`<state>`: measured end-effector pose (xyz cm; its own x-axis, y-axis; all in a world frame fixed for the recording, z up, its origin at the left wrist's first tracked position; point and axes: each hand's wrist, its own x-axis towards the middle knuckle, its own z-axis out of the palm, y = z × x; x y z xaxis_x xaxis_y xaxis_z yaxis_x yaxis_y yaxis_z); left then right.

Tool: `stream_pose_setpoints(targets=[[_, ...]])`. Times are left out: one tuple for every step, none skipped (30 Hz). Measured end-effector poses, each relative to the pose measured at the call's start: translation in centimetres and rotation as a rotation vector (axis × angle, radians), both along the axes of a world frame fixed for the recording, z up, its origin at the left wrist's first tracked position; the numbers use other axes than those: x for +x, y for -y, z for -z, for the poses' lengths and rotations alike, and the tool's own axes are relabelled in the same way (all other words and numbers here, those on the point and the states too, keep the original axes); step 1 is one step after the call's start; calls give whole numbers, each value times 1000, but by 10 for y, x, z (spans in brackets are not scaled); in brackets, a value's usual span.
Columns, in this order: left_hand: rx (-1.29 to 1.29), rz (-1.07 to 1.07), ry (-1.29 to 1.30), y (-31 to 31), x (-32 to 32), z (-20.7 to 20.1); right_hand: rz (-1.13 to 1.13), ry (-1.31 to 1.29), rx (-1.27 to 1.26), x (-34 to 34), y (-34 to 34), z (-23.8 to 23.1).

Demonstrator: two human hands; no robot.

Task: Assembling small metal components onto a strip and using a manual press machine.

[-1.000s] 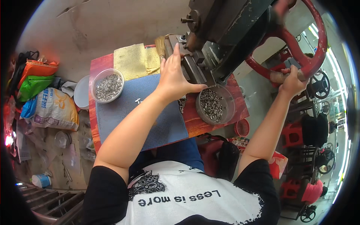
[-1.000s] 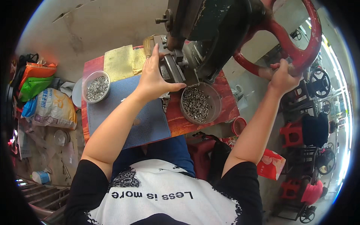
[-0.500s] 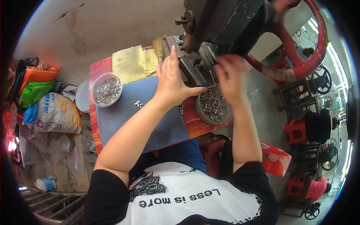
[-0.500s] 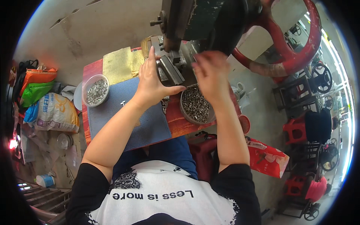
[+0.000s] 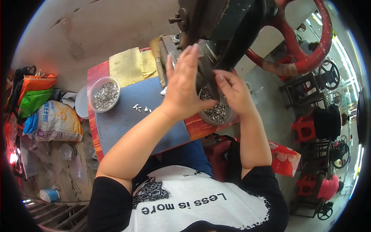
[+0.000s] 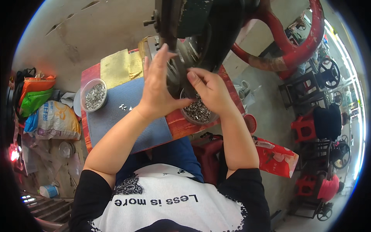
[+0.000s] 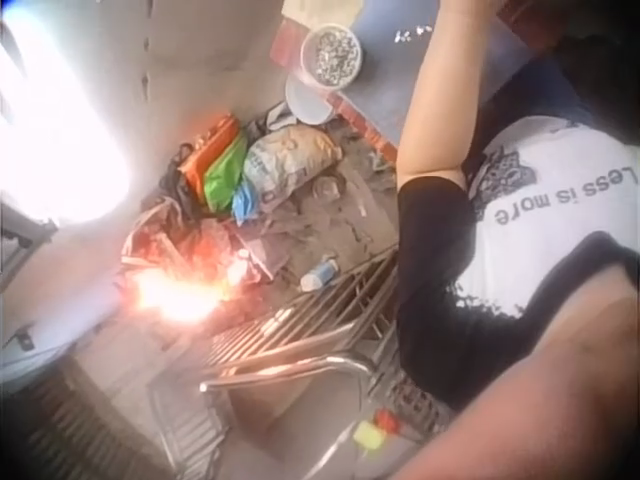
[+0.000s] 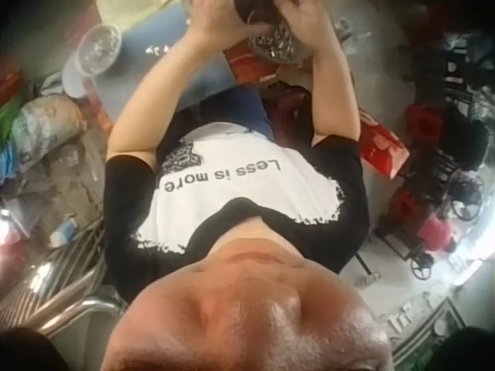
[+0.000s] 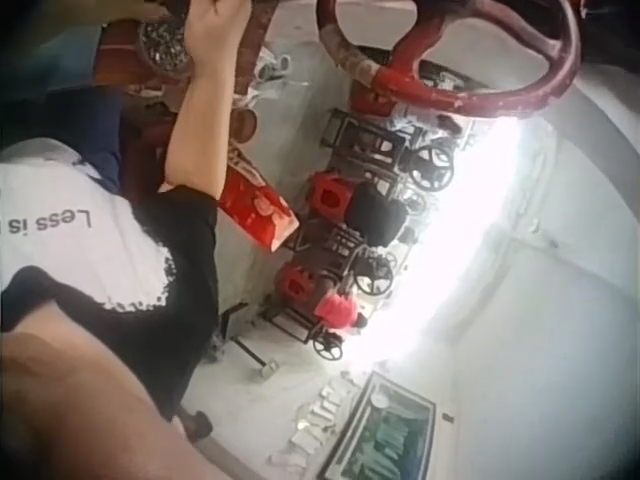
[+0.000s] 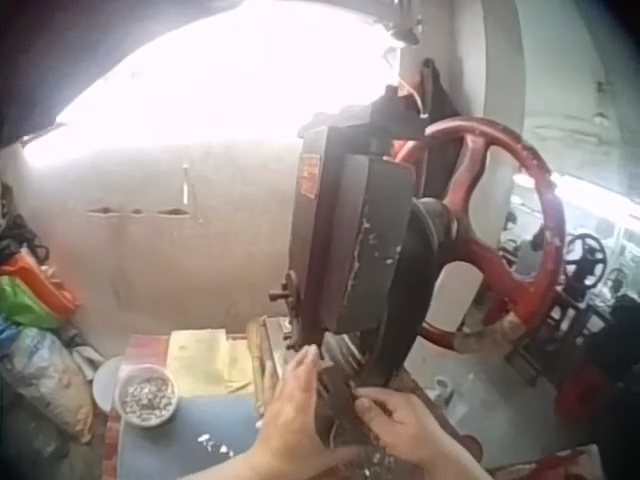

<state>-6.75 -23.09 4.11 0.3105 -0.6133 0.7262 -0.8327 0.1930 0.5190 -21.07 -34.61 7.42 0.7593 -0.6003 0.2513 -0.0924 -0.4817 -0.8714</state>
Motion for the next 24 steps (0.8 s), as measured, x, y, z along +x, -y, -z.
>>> stream_pose_setpoints(targets=[[17,28,19,0,-9,2,7,-4,3,-6,-2,4],[27,63,38,0,-19,-1,7,11,108,-16,-1,6],[74,105,61,1,-25,1,3,30,216,-23,2,11],[73,113,60,0,-28,0,22,-11,237,-32,9,19],[119,96,103,-1,-31,1,30,-12,238,-37,6,19],[166,75,147,-3,-34,1,111,-171,-11,-43,2,19],[151,70,126,-9,-35,-1,188,-329,-260,-47,-1,20],[140,41,118,-14,-37,-4,164,-386,-401,-54,6,30],[132,7,110,-20,-35,-6,171,-388,-395,-55,7,33],[136,-40,95,-27,-31,-4,210,-377,-292,-54,8,35],[182,-102,51,-34,-24,-5,252,-370,-197,-54,10,32],[229,-165,11,-42,-18,-6,247,-229,16,-54,17,39],[315,-249,-29,-48,-9,-8,257,-231,14,-56,21,39],[481,-318,4,-52,4,-2,157,-51,379,-55,23,40],[647,-387,39,-56,16,4,49,136,741,-55,24,39],[778,-410,23,-59,25,12,-16,163,778,-57,27,40],[777,-409,23,-61,31,15,-16,164,777,-57,27,41],[854,-367,15,-63,37,18,-48,161,813,-58,28,41],[931,-323,7,-64,39,19,-79,159,849,-59,28,41],[934,-322,5,-65,38,21,-78,157,851,-60,28,41],[928,-308,37,-67,38,23,-83,154,857,-60,27,41],[924,-294,67,-69,38,25,-89,151,864,-60,26,40],[929,-300,64,-72,38,26,-63,147,886,-59,24,39],[869,-300,30,-75,39,28,-71,142,893,-58,20,35]])
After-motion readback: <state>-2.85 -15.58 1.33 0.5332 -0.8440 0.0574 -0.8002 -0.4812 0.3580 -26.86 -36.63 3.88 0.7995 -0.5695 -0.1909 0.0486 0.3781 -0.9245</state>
